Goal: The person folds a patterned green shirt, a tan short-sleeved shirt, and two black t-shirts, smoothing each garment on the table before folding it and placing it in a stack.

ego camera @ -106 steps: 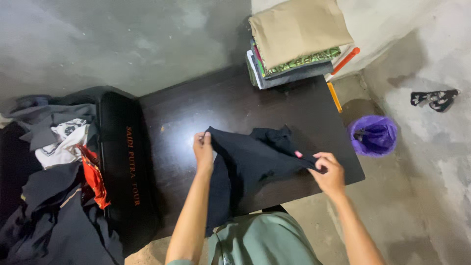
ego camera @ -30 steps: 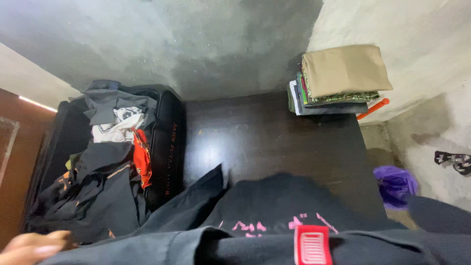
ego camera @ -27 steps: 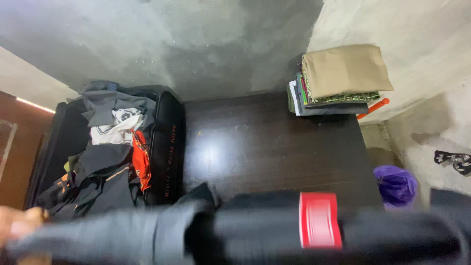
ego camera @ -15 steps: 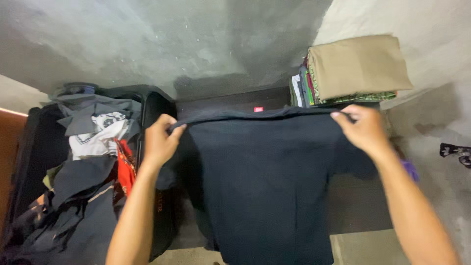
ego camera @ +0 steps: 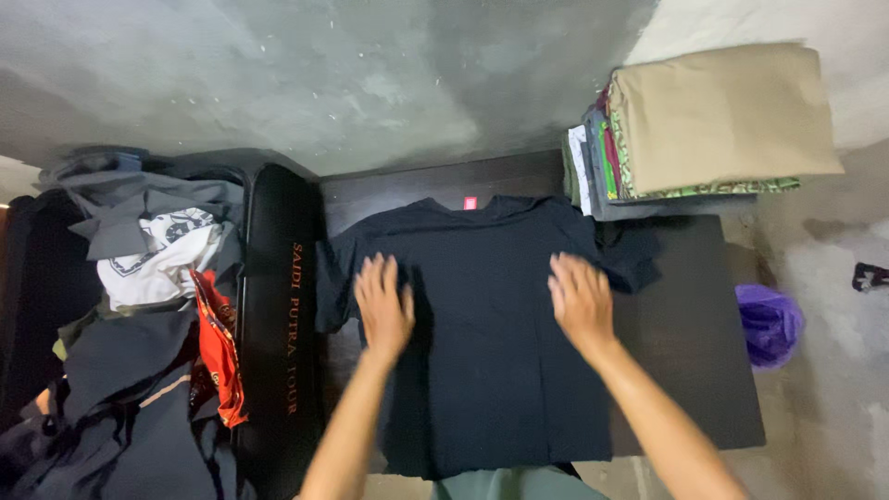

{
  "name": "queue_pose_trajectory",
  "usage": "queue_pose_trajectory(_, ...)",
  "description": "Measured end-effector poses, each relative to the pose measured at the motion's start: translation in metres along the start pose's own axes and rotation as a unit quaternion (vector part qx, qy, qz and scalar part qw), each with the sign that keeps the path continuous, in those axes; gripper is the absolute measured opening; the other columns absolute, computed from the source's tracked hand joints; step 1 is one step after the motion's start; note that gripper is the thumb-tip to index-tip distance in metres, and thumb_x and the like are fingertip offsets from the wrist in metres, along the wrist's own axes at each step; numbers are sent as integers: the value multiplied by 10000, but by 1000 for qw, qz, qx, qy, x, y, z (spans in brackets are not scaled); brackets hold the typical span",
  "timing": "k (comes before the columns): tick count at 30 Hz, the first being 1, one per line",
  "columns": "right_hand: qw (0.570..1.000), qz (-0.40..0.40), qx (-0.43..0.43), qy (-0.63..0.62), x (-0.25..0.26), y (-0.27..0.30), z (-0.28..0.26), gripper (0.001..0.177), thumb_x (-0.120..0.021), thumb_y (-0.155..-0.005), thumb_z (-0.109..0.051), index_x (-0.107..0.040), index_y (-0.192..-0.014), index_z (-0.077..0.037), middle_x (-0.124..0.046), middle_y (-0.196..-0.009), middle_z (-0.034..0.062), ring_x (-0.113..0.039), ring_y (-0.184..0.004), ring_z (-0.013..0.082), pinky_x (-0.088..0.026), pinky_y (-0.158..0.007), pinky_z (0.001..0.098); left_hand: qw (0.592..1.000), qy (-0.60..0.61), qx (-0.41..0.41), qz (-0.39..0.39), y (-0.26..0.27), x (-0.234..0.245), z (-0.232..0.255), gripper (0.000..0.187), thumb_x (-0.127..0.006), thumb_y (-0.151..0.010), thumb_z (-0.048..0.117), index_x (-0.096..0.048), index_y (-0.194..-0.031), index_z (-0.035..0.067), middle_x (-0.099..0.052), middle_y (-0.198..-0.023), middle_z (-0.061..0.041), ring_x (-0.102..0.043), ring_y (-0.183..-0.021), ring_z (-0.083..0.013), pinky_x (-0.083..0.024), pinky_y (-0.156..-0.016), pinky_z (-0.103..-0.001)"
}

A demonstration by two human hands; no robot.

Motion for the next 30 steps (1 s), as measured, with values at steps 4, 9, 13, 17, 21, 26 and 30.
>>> queue_pose_trajectory(4,992,-110,-43,-48,-36,79,-8,617,-586,-973,-359,-442,-1489,-51,-413,-1558,202,-380,-1461,349,-324,-1163,490,998,28,47,-14,100,-22,5,641,-629,-967,322,-440,-1498,16,-362,-1601,-224,-277,-1516,-409,-197,-1234,-562)
queue_pose_trajectory(9,983,-179,-36,-7,-51,162,8,795,-467,-940,-540,-257,-1565,-97,-161,-1643,196,-152,-1520,322,-138,-1213,489,991,-37,100,-86,189,-35,-1,748,-599,-914,449,-404,-1506,36,-308,-1619,-196,-236,-1515,-369,-151,-1207,-579)
queue_pose_trajectory(13,982,-185,-43,-1,-46,203,21,791,-442,-935,-567,-262,-1560,-117,-166,-1654,185,-159,-1523,311,-139,-1217,468,990,-49,102,-88,226,-39,4,757,-589,-901,476,-411,-1505,56,-309,-1620,-173,-245,-1515,-353,-156,-1206,-586)
queue_pose_trajectory(17,979,-199,-51,-3,-36,245,22,789,-455,-919,-563,-267,-1547,-123,-163,-1646,168,-154,-1514,301,-136,-1209,473,993,-55,86,-56,274,-40,13,738,-571,-905,485,-422,-1488,57,-323,-1606,-182,-262,-1506,-363,-159,-1191,-629)
queue_pose_trajectory(21,980,-192,-55,-30,-21,270,14,763,-530,-886,-535,-345,-1496,-114,-226,-1609,166,-223,-1472,324,-172,-1182,493,994,-52,83,-57,308,-36,19,742,-568,-893,511,-450,-1471,61,-360,-1580,-188,-283,-1481,-369,-175,-1159,-640)
queue_pose_trajectory(26,989,-72,-104,-81,1,212,15,382,-670,-930,-233,-626,-1295,-129,-632,-1337,52,-590,-1225,221,-421,-1034,413,994,25,104,24,247,-7,35,505,-584,-981,318,-544,-1387,21,-485,-1514,-189,-429,-1417,-377,-274,-1180,-579)
queue_pose_trajectory(30,990,29,-92,-105,-2,98,16,257,-699,-972,-128,-704,-1229,-146,-729,-1164,40,-690,-1077,210,-510,-895,392,989,107,77,67,130,-19,31,264,-645,-981,133,-667,-1231,54,-649,-1334,-112,-597,-1266,-312,-408,-1113,-460)
Point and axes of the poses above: each hand's wrist, its own y-axis away from the middle knuckle, its own x-axis out of the back of the hand, z = x × y, the point moved 8 cm from there along -y, towards the middle knuckle
